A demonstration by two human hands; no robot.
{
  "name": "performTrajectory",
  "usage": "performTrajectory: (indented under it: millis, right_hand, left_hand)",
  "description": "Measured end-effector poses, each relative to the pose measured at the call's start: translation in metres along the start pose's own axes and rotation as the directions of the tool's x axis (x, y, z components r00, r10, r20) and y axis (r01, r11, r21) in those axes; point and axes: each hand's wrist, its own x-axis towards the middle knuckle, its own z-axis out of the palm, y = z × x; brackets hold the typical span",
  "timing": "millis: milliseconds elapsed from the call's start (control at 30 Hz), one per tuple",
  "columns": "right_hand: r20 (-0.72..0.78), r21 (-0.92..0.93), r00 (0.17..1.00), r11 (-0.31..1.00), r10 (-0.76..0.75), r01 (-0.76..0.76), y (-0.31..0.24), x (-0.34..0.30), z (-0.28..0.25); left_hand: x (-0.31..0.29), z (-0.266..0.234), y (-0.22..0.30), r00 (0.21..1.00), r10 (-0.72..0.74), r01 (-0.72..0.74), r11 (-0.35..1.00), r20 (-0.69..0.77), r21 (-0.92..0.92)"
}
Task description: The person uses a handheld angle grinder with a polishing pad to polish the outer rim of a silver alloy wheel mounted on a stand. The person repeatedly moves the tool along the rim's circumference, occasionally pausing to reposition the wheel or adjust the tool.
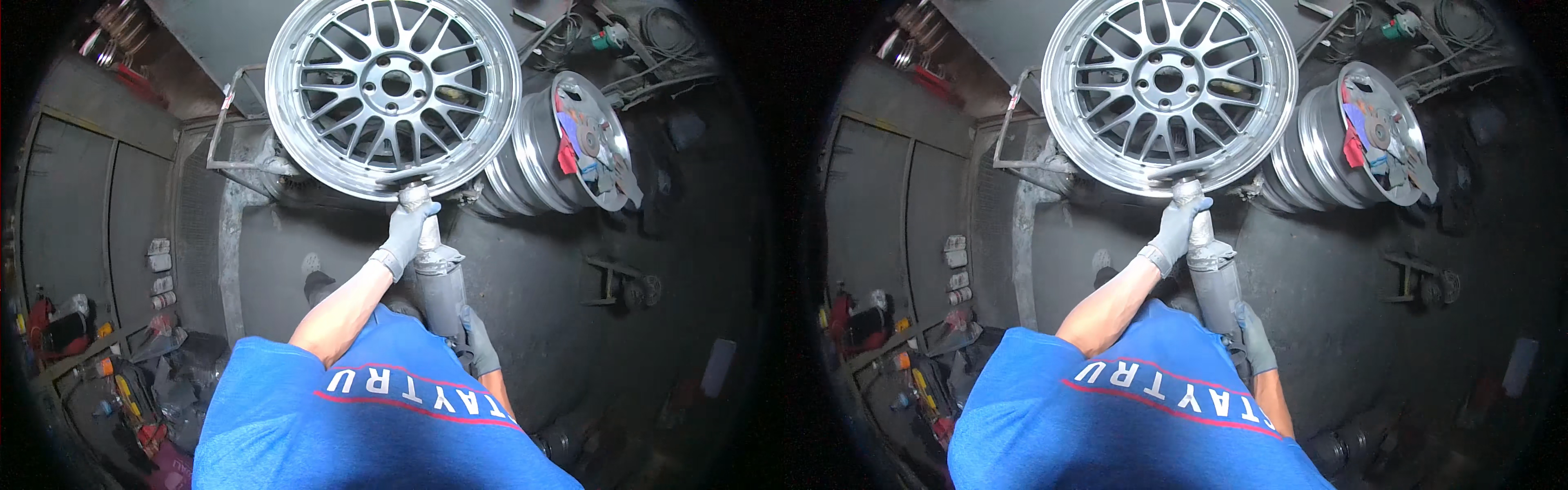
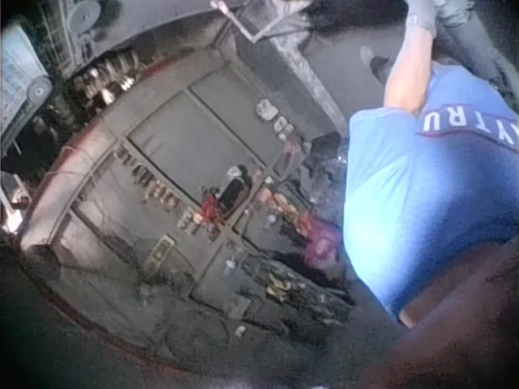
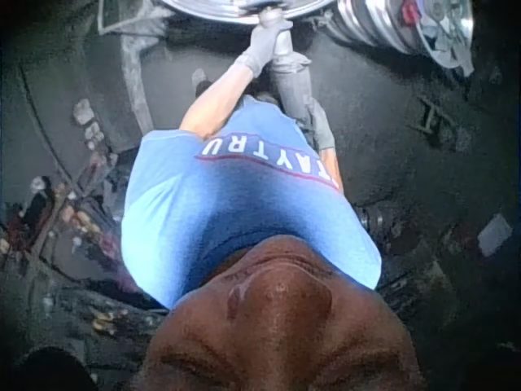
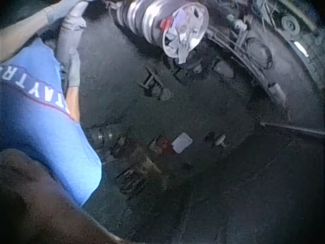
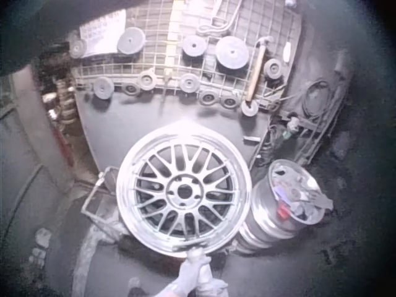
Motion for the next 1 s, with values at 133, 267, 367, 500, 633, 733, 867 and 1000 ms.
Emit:
performTrajectory:
  millis: [133,267,367,500,633,733,867,1000]
  right_hand:
    - [-0.003,-0.001,0.998,0.998,-0.063,0.063,0.006,0.016,-0.02]
    - [0.021,-0.159,1.0,0.987,0.004,0.0,-0.057,-0.001,-0.054]
    - [-0.075,-0.377,0.989,0.922,-0.125,0.088,-0.112,-0.007,-0.072]
    - [-0.09,-0.528,0.979,0.842,-0.181,0.107,-0.174,-0.009,-0.116]
    - [-0.089,-0.566,0.968,0.812,-0.234,0.144,-0.209,-0.017,-0.111]
    - [-0.106,-0.551,0.971,0.826,-0.215,0.123,-0.199,-0.019,-0.098]
    - [-0.096,-0.45,0.984,0.888,-0.152,0.093,-0.141,-0.014,-0.072]
    - [-0.073,-0.304,0.991,0.949,-0.109,0.082,-0.051,-0.003,-0.039]
  left_hand:
    - [-0.002,0.01,-0.002,1.0,-0.004,0.004,1.0,0.005,0.017]
    - [0.008,0.046,-0.02,1.0,0.007,-0.005,0.99,0.015,-0.138]
    - [0.019,0.085,-0.026,0.996,-0.012,0.038,0.954,0.088,-0.297]
    - [0.023,0.132,-0.025,0.985,-0.034,0.102,0.901,0.167,-0.422]
    - [0.031,0.147,-0.024,0.988,0.019,0.042,0.92,0.151,-0.39]
    - [0.029,0.135,-0.025,0.99,-0.031,0.078,0.929,0.134,-0.362]
    - [0.021,0.09,-0.031,0.987,-0.02,0.068,0.952,0.16,-0.298]
    - [0.005,0.036,-0.019,0.986,-0.014,0.04,0.986,0.164,-0.159]
